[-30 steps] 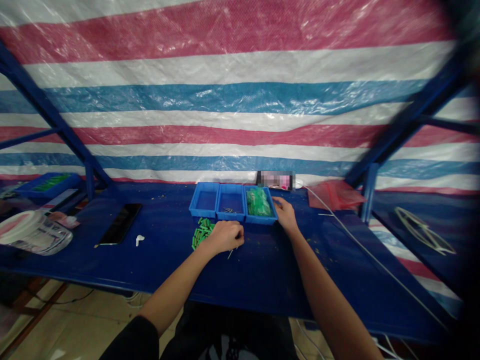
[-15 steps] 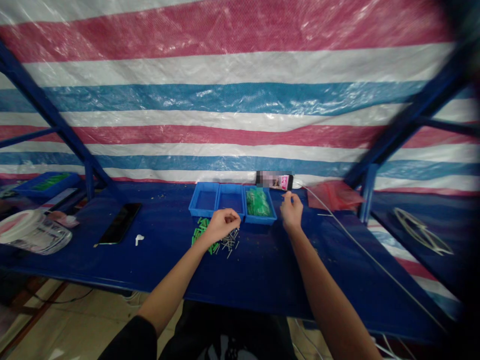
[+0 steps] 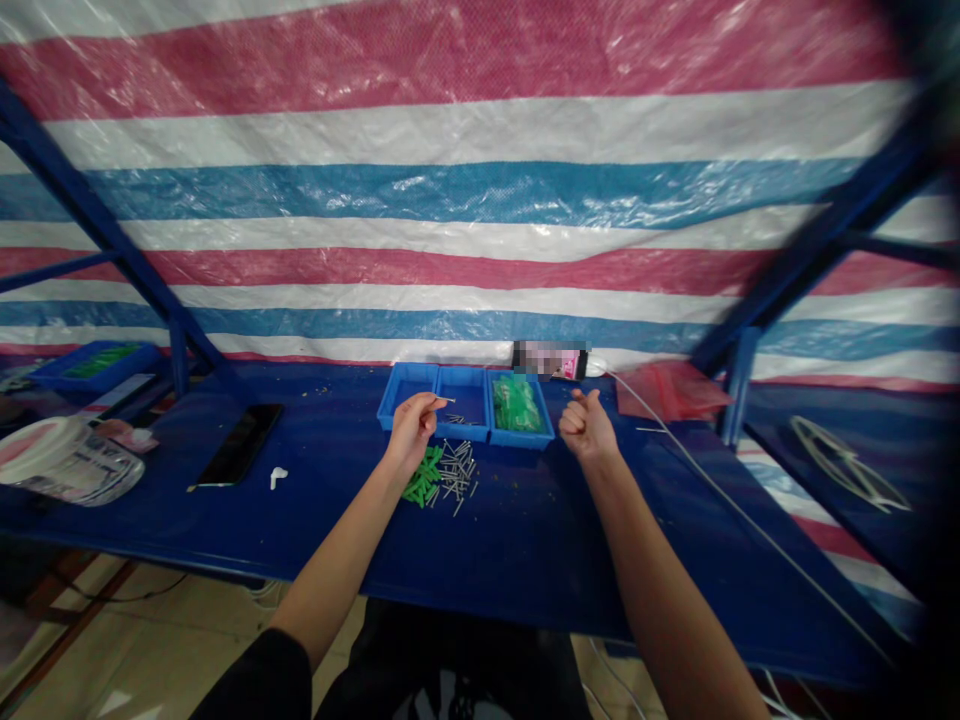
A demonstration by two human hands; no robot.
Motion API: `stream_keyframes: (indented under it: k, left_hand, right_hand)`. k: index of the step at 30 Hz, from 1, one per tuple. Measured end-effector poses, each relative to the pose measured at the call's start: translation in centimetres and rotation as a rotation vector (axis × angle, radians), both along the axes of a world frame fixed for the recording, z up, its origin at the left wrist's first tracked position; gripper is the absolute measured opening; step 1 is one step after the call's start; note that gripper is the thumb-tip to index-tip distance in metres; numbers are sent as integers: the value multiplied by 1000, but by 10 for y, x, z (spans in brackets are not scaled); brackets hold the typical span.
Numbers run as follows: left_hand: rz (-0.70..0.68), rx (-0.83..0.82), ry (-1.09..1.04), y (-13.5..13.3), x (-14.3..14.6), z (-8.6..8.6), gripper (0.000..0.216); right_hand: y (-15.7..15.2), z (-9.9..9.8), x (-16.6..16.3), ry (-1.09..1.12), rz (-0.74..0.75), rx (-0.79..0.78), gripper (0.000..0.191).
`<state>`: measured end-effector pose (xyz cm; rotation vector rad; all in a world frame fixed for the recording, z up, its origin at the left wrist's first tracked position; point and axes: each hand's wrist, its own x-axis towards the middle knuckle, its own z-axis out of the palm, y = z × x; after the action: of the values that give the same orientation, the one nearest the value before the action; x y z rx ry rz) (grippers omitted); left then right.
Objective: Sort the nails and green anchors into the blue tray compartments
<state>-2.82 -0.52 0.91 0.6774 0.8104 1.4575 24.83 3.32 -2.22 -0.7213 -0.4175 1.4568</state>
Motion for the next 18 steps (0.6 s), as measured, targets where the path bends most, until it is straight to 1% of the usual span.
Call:
stream_keyframes:
  k: [4, 7, 13, 18]
  left_hand:
    - [7, -38, -75, 3, -3, -3, 16]
    - [27, -29, -31, 4, -3, -4, 15]
    - [48, 58, 240, 0, 1, -7, 20]
    - [-41, 159, 558, -5, 7, -10, 27]
  right_hand:
    - [-2, 3, 3, 121, -61, -12, 41]
    - [-3, 6, 1, 183, -101, -12, 44]
    - [-4, 7, -1, 211, -80, -11, 44]
    - [-2, 4, 1, 208, -65, -33, 44]
